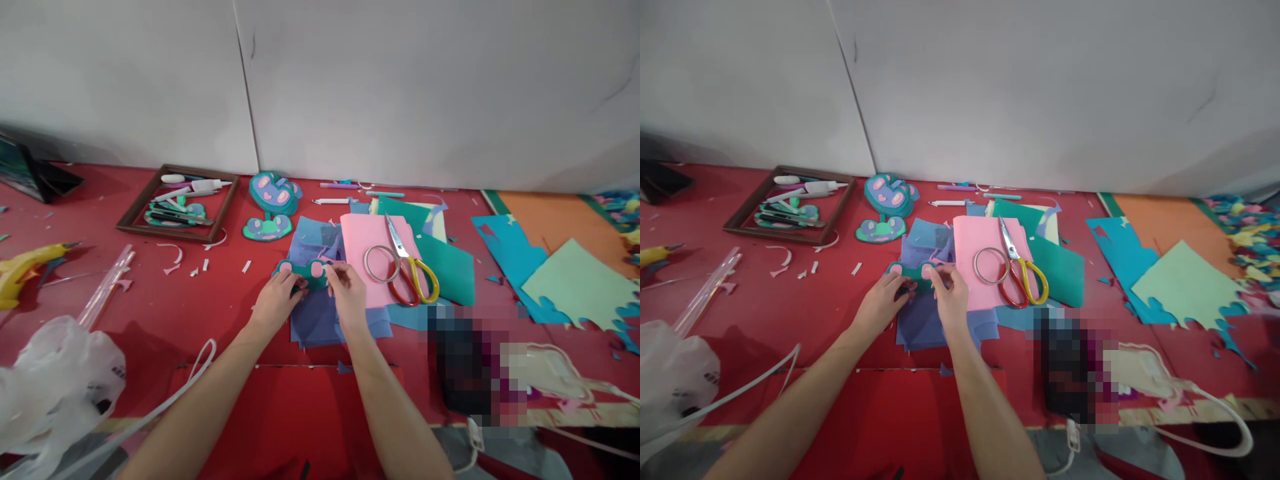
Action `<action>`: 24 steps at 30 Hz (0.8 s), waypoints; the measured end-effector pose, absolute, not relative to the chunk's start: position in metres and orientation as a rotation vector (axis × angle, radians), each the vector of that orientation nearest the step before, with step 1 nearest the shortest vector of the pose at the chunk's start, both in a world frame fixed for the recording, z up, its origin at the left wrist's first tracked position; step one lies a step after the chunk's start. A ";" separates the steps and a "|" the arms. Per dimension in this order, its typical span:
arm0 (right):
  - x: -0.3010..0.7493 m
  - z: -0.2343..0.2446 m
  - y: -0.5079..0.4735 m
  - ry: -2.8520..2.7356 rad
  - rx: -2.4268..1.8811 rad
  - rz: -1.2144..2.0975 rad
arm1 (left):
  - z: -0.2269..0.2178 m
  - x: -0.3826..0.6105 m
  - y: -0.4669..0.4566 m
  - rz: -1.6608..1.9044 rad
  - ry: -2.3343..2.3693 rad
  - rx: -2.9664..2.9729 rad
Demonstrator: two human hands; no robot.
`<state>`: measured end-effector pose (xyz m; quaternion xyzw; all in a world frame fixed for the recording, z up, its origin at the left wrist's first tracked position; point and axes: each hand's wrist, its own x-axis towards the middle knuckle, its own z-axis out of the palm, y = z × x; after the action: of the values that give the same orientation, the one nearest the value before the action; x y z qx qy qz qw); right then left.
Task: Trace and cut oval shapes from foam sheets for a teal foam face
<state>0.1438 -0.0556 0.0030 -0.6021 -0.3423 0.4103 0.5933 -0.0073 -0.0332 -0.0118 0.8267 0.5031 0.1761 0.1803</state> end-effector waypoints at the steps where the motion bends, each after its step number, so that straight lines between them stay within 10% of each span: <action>1: 0.144 0.003 -0.056 -0.798 -1.403 0.952 | -0.013 -0.007 -0.033 0.508 1.419 2.349; 15: 0.142 0.004 -0.054 -0.772 -1.398 0.968 | -0.008 -0.010 -0.036 0.687 1.370 2.533; 24: 0.139 0.002 -0.054 -0.712 -1.384 1.036 | -0.004 -0.006 -0.032 0.992 1.363 1.323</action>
<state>0.1387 -0.0543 0.0024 -0.5956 -0.3065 0.4457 0.5939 -0.0062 -0.0323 -0.0037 0.5421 0.5585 0.4062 0.4788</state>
